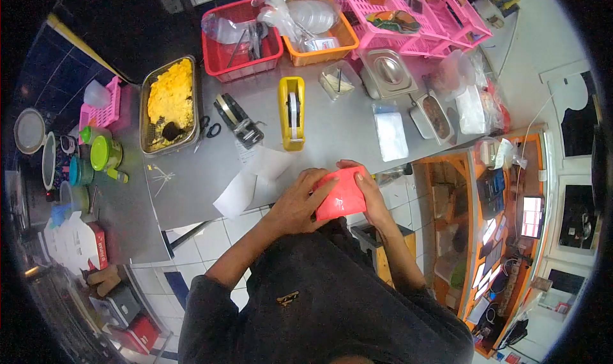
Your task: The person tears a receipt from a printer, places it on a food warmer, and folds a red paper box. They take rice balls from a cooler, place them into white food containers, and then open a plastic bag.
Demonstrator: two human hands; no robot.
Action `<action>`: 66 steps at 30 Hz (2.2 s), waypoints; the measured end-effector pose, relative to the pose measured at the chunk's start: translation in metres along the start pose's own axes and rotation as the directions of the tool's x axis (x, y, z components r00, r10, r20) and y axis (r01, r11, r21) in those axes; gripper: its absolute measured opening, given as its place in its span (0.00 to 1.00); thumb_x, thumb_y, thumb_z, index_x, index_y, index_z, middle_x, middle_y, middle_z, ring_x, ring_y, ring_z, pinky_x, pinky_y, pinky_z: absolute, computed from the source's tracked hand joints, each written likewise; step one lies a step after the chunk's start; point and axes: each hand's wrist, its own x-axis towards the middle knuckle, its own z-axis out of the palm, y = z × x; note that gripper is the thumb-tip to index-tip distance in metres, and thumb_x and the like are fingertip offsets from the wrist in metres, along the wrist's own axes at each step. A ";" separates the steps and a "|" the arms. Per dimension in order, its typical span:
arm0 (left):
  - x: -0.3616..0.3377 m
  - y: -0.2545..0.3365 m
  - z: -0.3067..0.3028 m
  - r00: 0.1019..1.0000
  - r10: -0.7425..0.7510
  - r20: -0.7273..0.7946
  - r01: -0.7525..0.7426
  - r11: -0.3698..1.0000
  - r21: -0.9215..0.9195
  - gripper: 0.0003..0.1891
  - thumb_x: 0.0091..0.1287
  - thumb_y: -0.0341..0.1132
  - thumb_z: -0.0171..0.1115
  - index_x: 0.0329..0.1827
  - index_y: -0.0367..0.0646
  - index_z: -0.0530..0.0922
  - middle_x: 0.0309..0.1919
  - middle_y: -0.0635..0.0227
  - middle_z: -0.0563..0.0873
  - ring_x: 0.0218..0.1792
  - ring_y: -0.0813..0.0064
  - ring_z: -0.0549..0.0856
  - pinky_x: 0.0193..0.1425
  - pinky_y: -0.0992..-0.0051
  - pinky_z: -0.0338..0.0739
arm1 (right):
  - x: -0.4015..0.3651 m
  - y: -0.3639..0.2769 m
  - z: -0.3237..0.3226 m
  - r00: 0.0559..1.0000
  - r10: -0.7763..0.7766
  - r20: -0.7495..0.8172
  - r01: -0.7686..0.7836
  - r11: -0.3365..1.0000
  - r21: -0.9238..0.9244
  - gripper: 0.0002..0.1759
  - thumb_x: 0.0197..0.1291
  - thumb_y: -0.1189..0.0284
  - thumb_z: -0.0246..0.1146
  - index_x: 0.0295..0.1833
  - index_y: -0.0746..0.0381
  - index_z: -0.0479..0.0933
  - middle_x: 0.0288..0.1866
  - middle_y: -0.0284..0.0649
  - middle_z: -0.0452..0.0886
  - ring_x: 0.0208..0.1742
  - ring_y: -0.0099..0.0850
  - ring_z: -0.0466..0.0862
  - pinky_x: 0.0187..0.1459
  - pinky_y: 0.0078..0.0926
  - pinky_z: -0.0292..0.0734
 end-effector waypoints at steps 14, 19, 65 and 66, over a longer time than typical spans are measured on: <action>0.020 -0.016 0.026 0.997 0.011 -0.070 -0.011 1.000 0.005 0.47 0.46 0.36 0.80 0.72 0.35 0.66 0.64 0.48 0.70 0.64 0.43 0.72 0.68 0.51 0.71 | 0.007 0.006 -0.027 0.993 -0.083 -0.079 0.077 0.994 -0.079 0.34 0.76 0.55 0.53 0.78 0.65 0.61 0.75 0.49 0.69 0.75 0.36 0.68 0.75 0.34 0.60; 0.031 -0.035 0.046 0.996 -0.075 -0.051 0.077 0.997 0.023 0.45 0.52 0.40 0.78 0.72 0.32 0.64 0.64 0.47 0.69 0.66 0.43 0.70 0.70 0.51 0.68 | 0.029 0.027 -0.046 0.971 -0.102 -0.218 0.066 0.984 -0.165 0.28 0.77 0.62 0.55 0.75 0.66 0.66 0.69 0.43 0.76 0.69 0.29 0.75 0.70 0.28 0.68; -0.112 -0.039 0.003 0.608 -0.585 -0.538 0.786 0.539 0.303 0.12 0.57 0.32 0.67 0.43 0.40 0.82 0.33 0.61 0.81 0.41 0.54 0.82 0.50 0.57 0.72 | 0.092 0.048 0.089 0.691 -0.406 0.598 0.722 0.341 -0.602 0.15 0.62 0.74 0.64 0.54 0.64 0.79 0.55 0.46 0.81 0.56 0.47 0.80 0.59 0.42 0.75; -0.107 -0.028 0.011 0.602 -0.596 -0.532 0.792 0.530 0.302 0.12 0.57 0.32 0.67 0.43 0.40 0.82 0.33 0.61 0.81 0.41 0.54 0.82 0.50 0.57 0.72 | 0.090 0.052 0.086 0.697 -0.399 0.596 0.717 0.354 -0.601 0.15 0.62 0.74 0.64 0.54 0.64 0.79 0.55 0.46 0.81 0.56 0.47 0.80 0.59 0.42 0.75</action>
